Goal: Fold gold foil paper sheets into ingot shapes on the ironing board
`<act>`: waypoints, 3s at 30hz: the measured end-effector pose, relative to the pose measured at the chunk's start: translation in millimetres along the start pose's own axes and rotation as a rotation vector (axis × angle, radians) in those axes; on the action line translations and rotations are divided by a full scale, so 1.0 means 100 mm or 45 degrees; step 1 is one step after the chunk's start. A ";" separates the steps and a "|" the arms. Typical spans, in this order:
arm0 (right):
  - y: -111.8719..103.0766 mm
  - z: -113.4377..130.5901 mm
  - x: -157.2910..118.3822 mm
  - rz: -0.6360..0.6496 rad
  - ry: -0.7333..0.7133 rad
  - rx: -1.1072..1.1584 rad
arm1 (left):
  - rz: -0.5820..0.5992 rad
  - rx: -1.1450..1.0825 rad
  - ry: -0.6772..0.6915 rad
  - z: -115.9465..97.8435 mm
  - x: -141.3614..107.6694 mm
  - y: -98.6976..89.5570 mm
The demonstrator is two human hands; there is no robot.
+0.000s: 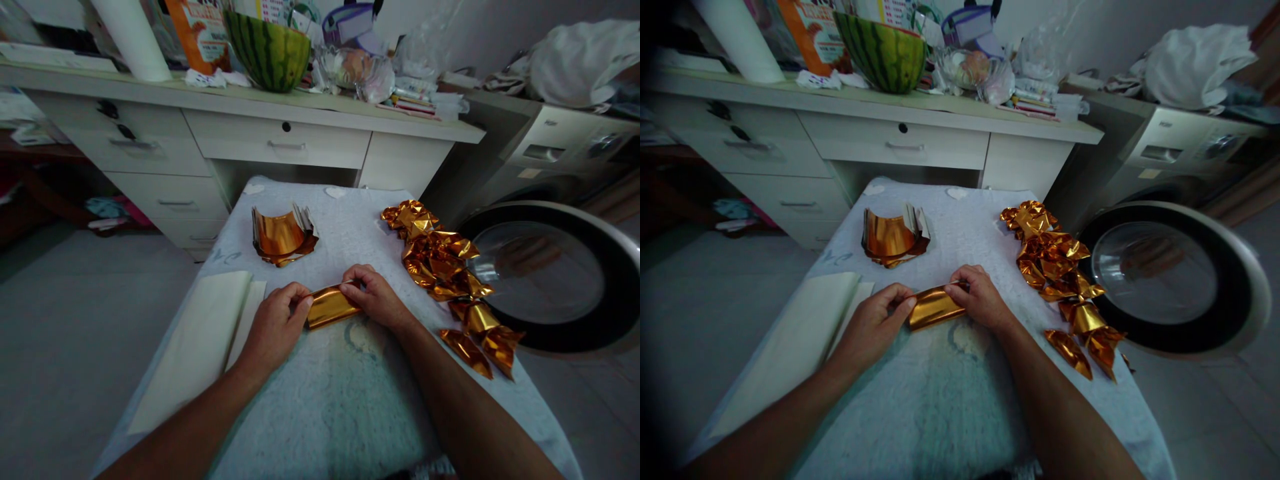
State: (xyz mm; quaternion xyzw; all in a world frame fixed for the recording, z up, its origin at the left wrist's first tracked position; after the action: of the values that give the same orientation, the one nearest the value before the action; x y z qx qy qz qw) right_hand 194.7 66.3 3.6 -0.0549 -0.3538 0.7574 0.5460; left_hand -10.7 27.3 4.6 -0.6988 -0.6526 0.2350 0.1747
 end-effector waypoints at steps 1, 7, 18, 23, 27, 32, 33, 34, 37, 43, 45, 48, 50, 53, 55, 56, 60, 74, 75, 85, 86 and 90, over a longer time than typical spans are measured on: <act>0.00 0.00 0.00 -0.001 0.001 0.001 | -0.004 0.006 -0.003 -0.01 0.00 0.00; 0.00 0.01 0.00 -0.011 0.042 -0.019 | -0.014 0.027 -0.007 -0.05 -0.01 -0.02; 0.00 -0.01 -0.01 -0.022 0.067 0.047 | -0.024 0.042 -0.009 -0.05 -0.01 -0.03; 0.04 -0.01 -0.01 0.007 0.170 0.297 | -0.041 0.089 -0.025 -0.06 -0.01 -0.04; 0.08 -0.01 -0.02 0.002 0.215 0.318 | -0.077 0.217 -0.005 -0.05 -0.01 -0.03; 0.08 0.03 -0.01 -0.008 0.098 -0.187 | -0.124 0.464 0.082 -0.03 0.00 -0.01; 0.08 0.04 0.00 -0.003 0.085 -0.257 | -0.123 0.496 0.088 -0.03 0.00 -0.01; 0.08 0.05 0.00 0.003 0.077 -0.302 | -0.123 0.518 0.090 -0.03 0.00 0.00; 0.09 0.05 0.00 0.029 0.077 -0.344 | -0.119 0.557 0.103 -0.03 0.01 0.00; 0.10 0.05 0.01 0.042 0.091 -0.368 | -0.157 0.674 0.134 -0.04 0.02 0.00; 0.10 0.06 0.01 0.048 0.101 -0.372 | -0.162 0.707 0.139 -0.04 0.01 0.00; 0.10 0.07 0.01 0.049 0.093 -0.378 | -0.158 0.747 0.127 -0.04 0.01 0.00; 0.11 0.07 0.01 0.052 0.084 -0.384 | -0.162 0.779 0.119 -0.04 0.01 0.00; 0.12 0.06 0.00 0.058 0.075 -0.404 | -0.177 0.819 0.110 -0.05 0.01 0.01; 0.12 0.06 0.00 0.055 0.075 -0.425 | -0.185 0.833 0.103 -0.05 0.02 0.01; 0.13 0.06 0.00 0.056 0.079 -0.436 | -0.188 0.838 0.100 -0.04 0.02 0.01; 0.14 0.05 0.00 0.066 0.096 -0.457 | -0.206 0.806 0.082 -0.02 0.03 0.02; 0.13 0.01 -0.01 -0.013 0.111 -0.484 | -0.081 0.729 0.132 -0.04 0.08 -0.04; 0.12 0.01 -0.01 -0.028 0.111 -0.487 | -0.068 0.727 0.133 -0.04 0.08 -0.05; 0.06 0.44 -0.05 -0.043 -0.291 -0.444 | -0.020 0.784 0.163 -0.07 0.05 -0.10; 0.09 0.49 -0.06 0.021 -0.341 -0.406 | -0.025 0.789 0.169 -0.06 0.05 -0.09; 0.22 0.54 -0.08 0.309 -0.407 -0.323 | -0.038 0.798 0.176 -0.05 0.05 -0.08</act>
State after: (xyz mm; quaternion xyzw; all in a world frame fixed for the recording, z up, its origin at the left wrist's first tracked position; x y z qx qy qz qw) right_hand 154.9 29.9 27.9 -0.0444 -0.5189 0.7660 0.3768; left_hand -14.6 33.7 12.8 -0.6156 -0.5452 0.3742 0.4287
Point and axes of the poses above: each hand's wrist, its own x-axis towards the middle knuckle, its own y-axis out of the palm, z = x × y, the point moved 2 cm from there along x, towards the middle knuckle, and after that the axes turned 10 degrees about -y, right-handed, at the moved point
